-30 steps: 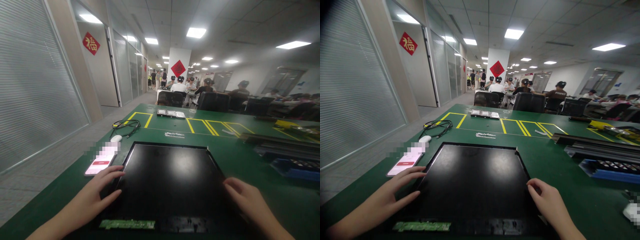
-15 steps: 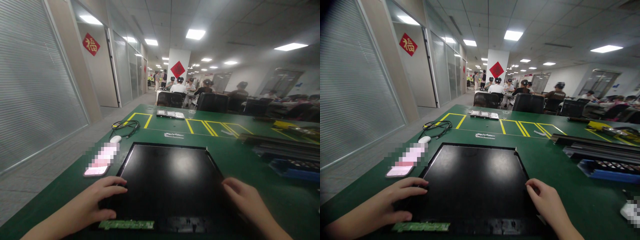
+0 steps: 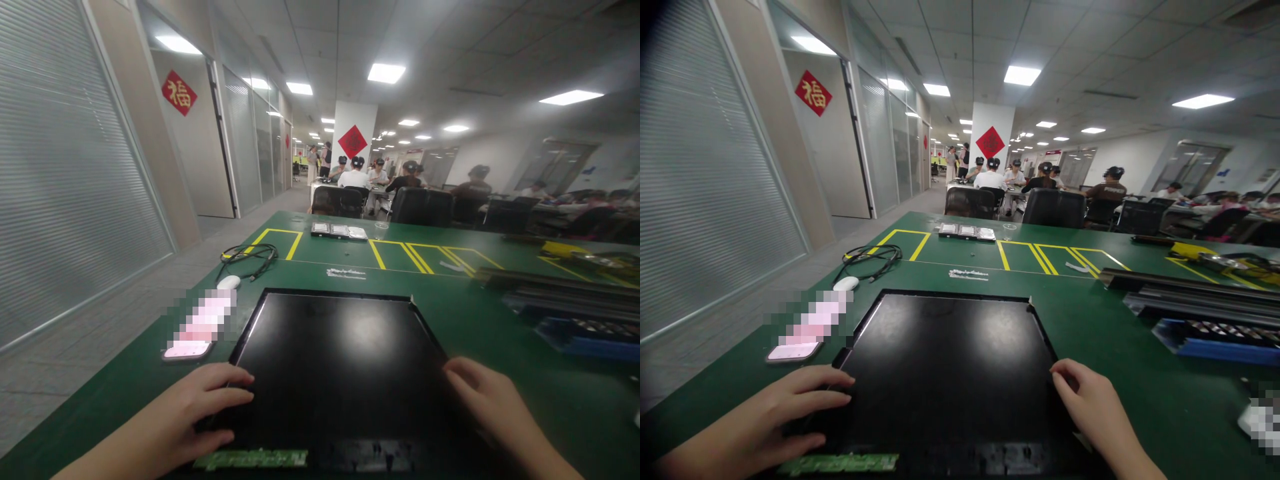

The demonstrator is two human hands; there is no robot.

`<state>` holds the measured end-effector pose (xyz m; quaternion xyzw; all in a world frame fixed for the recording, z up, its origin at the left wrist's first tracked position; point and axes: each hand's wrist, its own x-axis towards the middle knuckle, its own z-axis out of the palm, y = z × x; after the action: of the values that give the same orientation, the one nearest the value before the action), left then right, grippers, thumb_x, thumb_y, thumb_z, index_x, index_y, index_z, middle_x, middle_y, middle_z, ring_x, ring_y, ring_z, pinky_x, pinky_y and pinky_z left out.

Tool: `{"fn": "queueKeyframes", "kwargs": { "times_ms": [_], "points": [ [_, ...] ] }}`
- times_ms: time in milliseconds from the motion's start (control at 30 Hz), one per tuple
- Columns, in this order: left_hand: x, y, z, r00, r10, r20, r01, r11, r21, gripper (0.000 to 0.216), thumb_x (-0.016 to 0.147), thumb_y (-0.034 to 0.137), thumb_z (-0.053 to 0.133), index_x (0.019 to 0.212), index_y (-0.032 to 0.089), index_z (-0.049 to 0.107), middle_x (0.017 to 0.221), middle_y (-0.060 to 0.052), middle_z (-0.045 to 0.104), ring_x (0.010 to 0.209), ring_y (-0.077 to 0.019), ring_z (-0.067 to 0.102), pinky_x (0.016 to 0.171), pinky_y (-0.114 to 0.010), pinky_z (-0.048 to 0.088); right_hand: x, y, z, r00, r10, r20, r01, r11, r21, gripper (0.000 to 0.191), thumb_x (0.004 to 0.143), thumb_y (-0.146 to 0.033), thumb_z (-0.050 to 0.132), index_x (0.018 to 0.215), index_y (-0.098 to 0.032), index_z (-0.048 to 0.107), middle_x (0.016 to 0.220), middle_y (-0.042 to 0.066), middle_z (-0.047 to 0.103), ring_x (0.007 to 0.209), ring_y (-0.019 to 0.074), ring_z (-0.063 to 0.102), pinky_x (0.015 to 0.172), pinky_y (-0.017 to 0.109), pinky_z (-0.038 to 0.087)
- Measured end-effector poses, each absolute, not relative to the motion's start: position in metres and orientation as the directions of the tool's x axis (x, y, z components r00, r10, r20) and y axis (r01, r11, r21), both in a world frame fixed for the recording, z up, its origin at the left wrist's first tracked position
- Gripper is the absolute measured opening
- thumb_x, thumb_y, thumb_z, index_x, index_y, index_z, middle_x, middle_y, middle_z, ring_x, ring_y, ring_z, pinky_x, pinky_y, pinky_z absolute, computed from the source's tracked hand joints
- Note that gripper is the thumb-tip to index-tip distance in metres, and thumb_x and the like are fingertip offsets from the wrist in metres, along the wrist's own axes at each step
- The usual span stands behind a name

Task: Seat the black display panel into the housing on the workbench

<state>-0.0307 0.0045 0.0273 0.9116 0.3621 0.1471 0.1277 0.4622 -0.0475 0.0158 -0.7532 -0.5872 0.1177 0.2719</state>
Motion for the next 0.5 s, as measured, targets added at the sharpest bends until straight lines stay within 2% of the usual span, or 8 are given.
{"fn": "queueKeyframes", "kwargs": {
  "times_ms": [200,367,433,500],
  "points": [
    [-0.031,0.006,0.029,0.686,0.702,0.193,0.613,-0.7,0.366,0.049,0.076,0.02,0.071,0.12,0.042,0.071,0.125,-0.002,0.074,0.113,-0.0254,0.069,0.094,-0.034,0.056,0.461,-0.048,0.018,0.287,0.947,0.148,0.817,-0.161,-0.554,0.032,0.077,-0.05,0.052,0.073,-0.028,0.075,0.073,0.001,0.076,0.068,0.0232,0.071,0.063,0.032,0.053],
    [-0.03,0.007,0.015,0.579,0.798,0.171,0.719,-0.598,0.354,0.056,0.077,0.039,0.075,0.132,0.041,0.064,0.147,-0.007,0.059,0.129,-0.0343,0.058,0.103,-0.048,0.049,0.462,-0.048,0.016,0.278,0.948,0.156,0.82,-0.149,-0.553,0.033,0.078,-0.05,0.051,0.076,-0.027,0.075,0.077,0.002,0.077,0.073,0.0241,0.071,0.066,0.033,0.053],
    [-0.027,0.007,0.005,0.513,0.83,0.219,0.75,-0.557,0.356,0.053,0.081,0.045,0.07,0.133,0.039,0.063,0.151,-0.008,0.054,0.133,-0.0356,0.053,0.105,-0.05,0.046,0.462,-0.048,0.015,0.289,0.947,0.143,0.816,-0.165,-0.554,0.033,0.078,-0.05,0.051,0.076,-0.027,0.075,0.077,0.002,0.077,0.073,0.0243,0.07,0.067,0.034,0.053],
    [-0.025,0.007,-0.004,0.418,0.842,0.34,0.771,-0.527,0.358,0.046,0.088,0.045,0.06,0.133,0.036,0.064,0.153,-0.008,0.051,0.137,-0.0356,0.049,0.109,-0.053,0.041,0.462,-0.048,0.016,0.289,0.949,0.127,0.813,-0.174,-0.555,0.033,0.078,-0.05,0.05,0.076,-0.027,0.075,0.076,0.002,0.076,0.072,0.0241,0.07,0.066,0.034,0.053]
  ]
}}
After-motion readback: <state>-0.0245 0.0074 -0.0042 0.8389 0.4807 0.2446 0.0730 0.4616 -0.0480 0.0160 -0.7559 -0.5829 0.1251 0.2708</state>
